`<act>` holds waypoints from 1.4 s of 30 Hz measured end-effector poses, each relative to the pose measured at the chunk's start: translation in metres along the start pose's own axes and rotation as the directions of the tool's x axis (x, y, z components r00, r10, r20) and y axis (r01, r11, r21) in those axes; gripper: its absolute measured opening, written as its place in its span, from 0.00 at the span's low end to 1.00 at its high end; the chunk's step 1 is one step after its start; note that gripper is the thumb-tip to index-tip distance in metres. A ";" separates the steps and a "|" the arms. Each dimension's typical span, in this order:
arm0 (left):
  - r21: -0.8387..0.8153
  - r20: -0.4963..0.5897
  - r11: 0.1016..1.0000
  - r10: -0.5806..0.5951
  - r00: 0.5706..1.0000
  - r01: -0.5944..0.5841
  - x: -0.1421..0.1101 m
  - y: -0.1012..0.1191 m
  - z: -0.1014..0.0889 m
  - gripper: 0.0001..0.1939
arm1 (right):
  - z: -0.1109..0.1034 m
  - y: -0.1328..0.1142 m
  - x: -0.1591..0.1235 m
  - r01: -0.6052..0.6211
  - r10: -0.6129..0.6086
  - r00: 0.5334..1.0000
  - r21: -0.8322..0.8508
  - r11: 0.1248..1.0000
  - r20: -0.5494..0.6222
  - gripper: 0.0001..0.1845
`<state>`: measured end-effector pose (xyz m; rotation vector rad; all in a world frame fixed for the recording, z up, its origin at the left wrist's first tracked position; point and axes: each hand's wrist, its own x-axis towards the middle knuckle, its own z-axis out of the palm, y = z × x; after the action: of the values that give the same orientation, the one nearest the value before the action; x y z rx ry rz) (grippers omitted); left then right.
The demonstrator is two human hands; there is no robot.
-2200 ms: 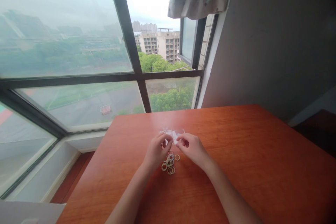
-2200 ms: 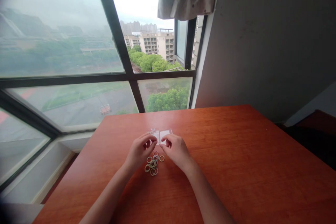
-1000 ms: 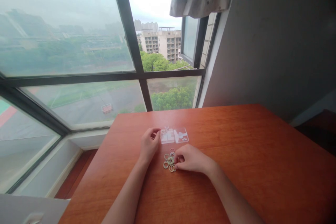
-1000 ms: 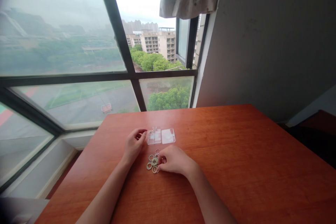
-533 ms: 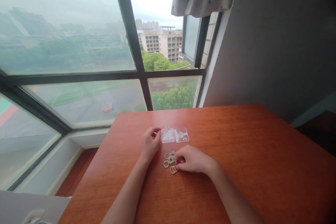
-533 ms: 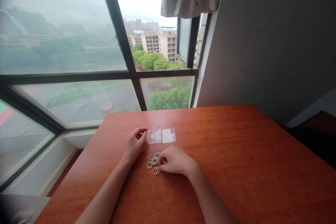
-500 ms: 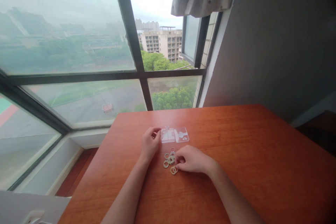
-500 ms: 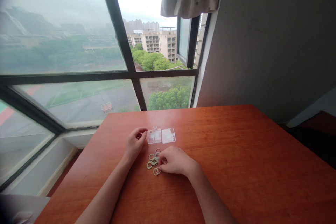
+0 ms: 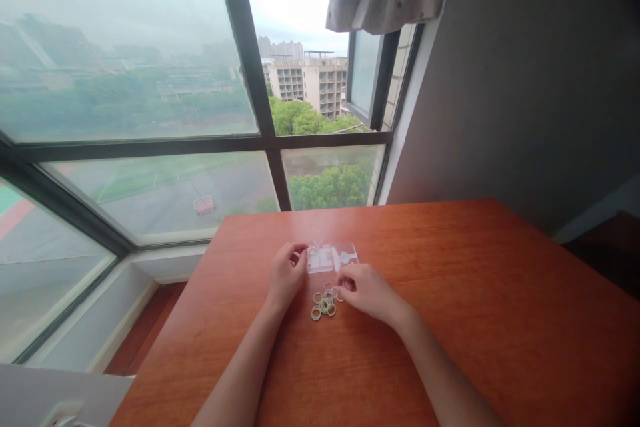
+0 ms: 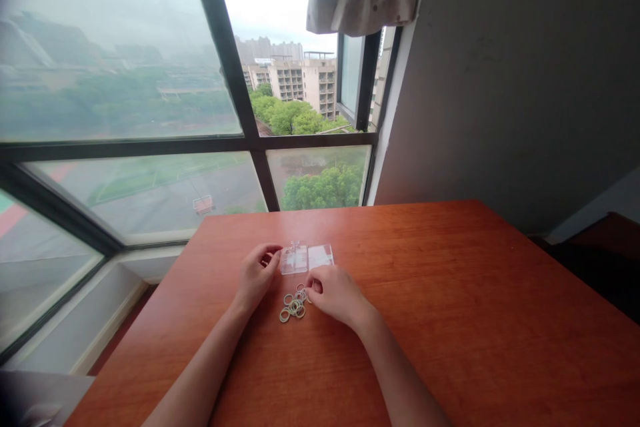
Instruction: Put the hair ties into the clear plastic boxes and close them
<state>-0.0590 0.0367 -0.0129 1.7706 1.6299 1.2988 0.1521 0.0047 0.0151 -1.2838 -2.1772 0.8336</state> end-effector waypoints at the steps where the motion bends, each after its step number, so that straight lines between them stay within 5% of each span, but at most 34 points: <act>1: -0.002 0.000 1.000 0.009 1.000 -0.009 0.000 0.002 -0.001 0.08 | 0.000 0.000 0.001 0.001 -0.002 1.000 -0.002 1.000 -0.023 0.03; 6: -0.032 0.095 0.994 0.103 0.990 -0.101 -0.004 0.024 -0.006 0.09 | -0.001 0.003 0.004 -0.009 0.006 0.981 -0.014 1.000 -0.192 0.04; 12: -0.095 0.378 0.973 0.232 0.896 -0.211 -0.013 0.043 -0.003 0.08 | 0.001 0.008 0.007 -0.007 0.005 0.937 -0.004 1.000 -0.350 0.02; 37: -0.107 0.378 0.976 0.217 0.900 -0.190 -0.015 0.042 0.003 0.04 | 0.003 0.007 0.007 0.012 -0.014 0.922 -0.008 1.000 -0.387 0.02; 42: -0.053 0.266 0.986 0.165 0.950 -0.156 -0.010 0.035 0.002 0.05 | 0.003 0.008 0.008 0.023 -0.022 0.923 0.000 1.000 -0.384 0.02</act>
<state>-0.0374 0.0193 0.0104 1.9965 1.3331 1.0847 0.1514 0.0137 0.0083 -1.2925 -1.8713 0.5226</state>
